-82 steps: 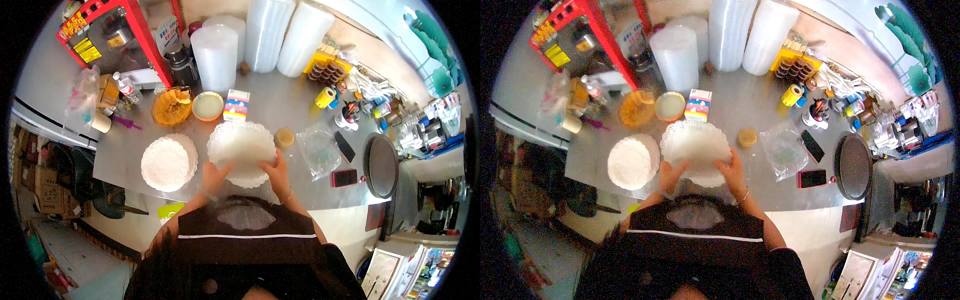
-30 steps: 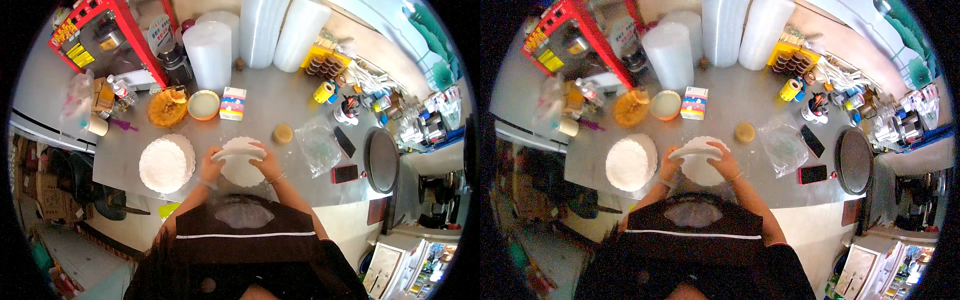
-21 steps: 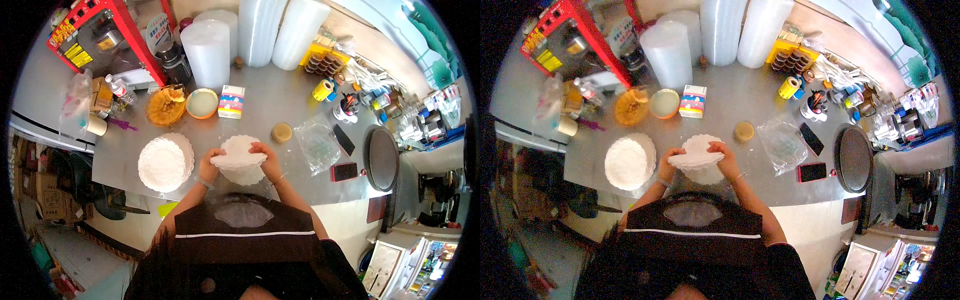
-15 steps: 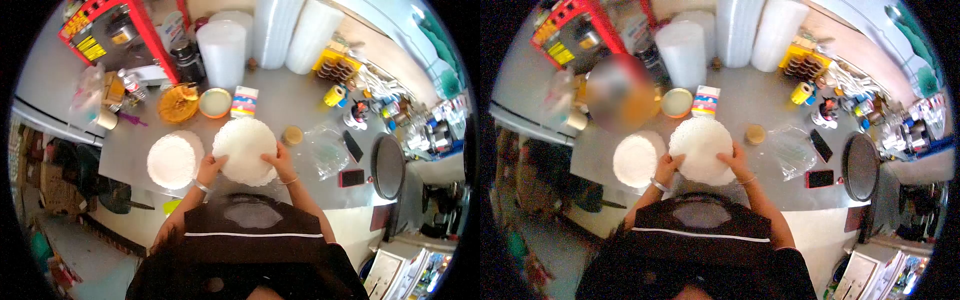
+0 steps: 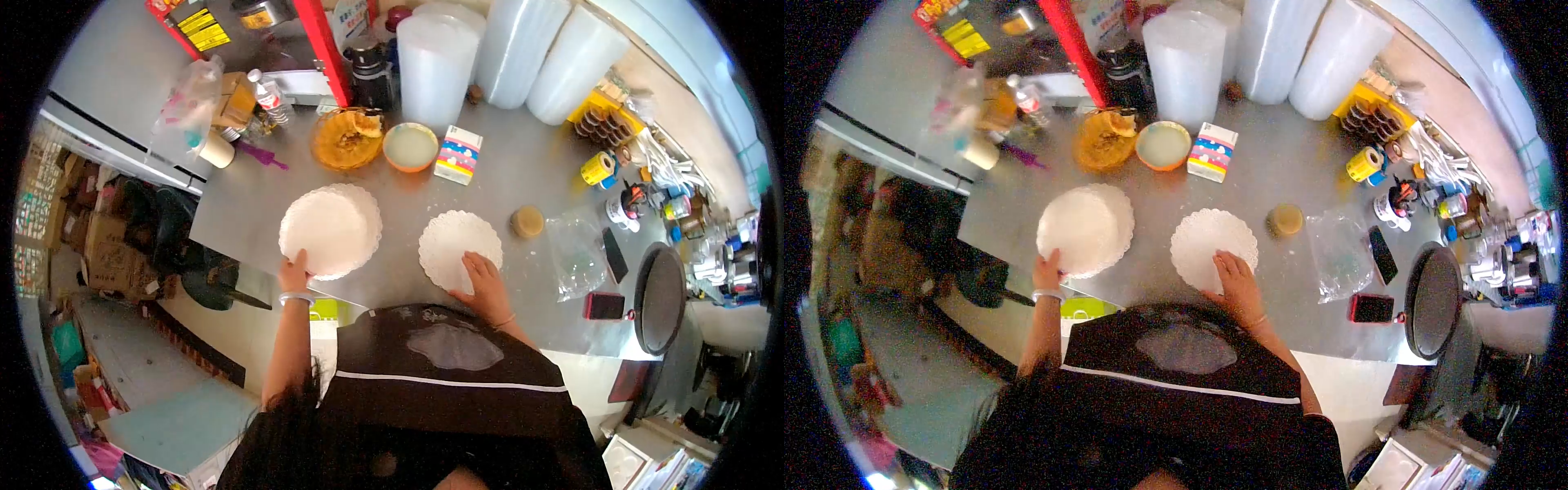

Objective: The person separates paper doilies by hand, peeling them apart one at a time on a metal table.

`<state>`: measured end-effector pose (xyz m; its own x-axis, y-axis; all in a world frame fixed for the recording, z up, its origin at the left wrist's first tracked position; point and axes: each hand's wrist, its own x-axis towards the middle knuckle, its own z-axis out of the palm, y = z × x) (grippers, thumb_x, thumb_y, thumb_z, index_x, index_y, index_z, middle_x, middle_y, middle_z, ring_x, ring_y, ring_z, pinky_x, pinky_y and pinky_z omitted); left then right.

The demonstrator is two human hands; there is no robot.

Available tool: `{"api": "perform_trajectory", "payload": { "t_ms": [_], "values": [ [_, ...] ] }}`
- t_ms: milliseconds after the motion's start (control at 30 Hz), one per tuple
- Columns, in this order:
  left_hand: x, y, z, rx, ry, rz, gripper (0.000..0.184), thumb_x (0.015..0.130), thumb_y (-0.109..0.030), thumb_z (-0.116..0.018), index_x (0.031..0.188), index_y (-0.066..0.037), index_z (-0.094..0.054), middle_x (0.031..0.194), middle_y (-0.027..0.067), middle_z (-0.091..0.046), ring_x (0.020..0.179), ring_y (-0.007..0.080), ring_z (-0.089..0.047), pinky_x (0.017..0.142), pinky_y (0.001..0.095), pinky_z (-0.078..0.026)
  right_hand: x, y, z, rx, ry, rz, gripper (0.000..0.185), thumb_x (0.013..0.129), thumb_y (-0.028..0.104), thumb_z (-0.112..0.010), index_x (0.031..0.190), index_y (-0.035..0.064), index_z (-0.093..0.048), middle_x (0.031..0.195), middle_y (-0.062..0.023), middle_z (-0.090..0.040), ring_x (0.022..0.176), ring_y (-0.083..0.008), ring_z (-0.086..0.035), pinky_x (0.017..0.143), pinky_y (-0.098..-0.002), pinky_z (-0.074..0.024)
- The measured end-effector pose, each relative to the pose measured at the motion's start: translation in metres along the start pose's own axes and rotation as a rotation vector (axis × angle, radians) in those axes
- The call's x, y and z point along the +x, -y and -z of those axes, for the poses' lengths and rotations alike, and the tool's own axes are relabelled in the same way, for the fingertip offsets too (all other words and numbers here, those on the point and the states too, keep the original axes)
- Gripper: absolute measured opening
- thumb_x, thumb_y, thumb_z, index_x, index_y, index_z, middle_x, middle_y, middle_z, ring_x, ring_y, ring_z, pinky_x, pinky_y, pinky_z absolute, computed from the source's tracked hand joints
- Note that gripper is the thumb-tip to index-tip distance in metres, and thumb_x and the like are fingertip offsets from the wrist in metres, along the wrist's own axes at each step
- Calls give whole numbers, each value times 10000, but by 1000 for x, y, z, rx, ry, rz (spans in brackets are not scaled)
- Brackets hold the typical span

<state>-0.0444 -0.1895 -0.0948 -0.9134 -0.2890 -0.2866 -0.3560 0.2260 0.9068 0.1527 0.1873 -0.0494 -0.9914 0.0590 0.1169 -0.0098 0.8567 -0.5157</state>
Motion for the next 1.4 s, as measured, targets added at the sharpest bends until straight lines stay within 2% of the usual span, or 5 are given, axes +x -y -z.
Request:
{"api": "perform_trajectory", "payload": {
  "t_ms": [133, 333, 633, 900, 1400],
  "values": [
    [-28, -22, -7, 627, -556, -604, 491, 788, -255, -714, 1141, 31, -526, 1028, 155, -581, 690, 244, -576, 624, 314, -485, -11, -19, -9, -278, 90, 78, 656, 736, 364, -711, 1247, 17, -489, 1362, -133, -417, 1298, -313, -337, 1087, -433, -271],
    [-101, -79, -45, 246, 115, -727, 321, 813, -132, -673, 1094, -12, -574, 1054, 108, -600, 680, 200, -578, 633, 317, -480, -27, -34, -28, -218, 85, 214, 393, 845, 279, -577, 1172, 64, -538, 1318, -109, -477, 1231, -289, -429, 1067, -414, -312],
    [-134, -88, -152, -290, 1170, 817, 403, 882, -274, -602, 1142, 27, -533, 998, 149, -639, 863, 234, -639, 746, 378, -539, 5, 6, 23, 0, -145, 286, 233, 785, 107, -663, 1007, 54, -616, 1088, -92, -618, 981, -279, -581, 847, -352, -480],
    [-137, -97, -146, -402, 1123, 374, 296, 883, -176, -604, 1140, -35, -564, 1036, 69, -645, 891, 188, -639, 728, 345, -541, -5, -12, 29, 1313, -278, -982, 429, 863, 363, -620, 1090, -1, -609, 1023, -74, -618, 863, -173, -581, 735, -322, -496],
    [-109, -59, -151, 65, 763, -78, 627, 796, -295, -695, 1283, 0, -431, 1198, 126, -566, 1032, 224, -577, 816, 334, -494, 14, 3, 35, 988, -257, -727, 267, 832, 292, -669, 784, 29, -669, 662, -3, -605, 602, -103, -530, 576, -257, -430]
  ]
}}
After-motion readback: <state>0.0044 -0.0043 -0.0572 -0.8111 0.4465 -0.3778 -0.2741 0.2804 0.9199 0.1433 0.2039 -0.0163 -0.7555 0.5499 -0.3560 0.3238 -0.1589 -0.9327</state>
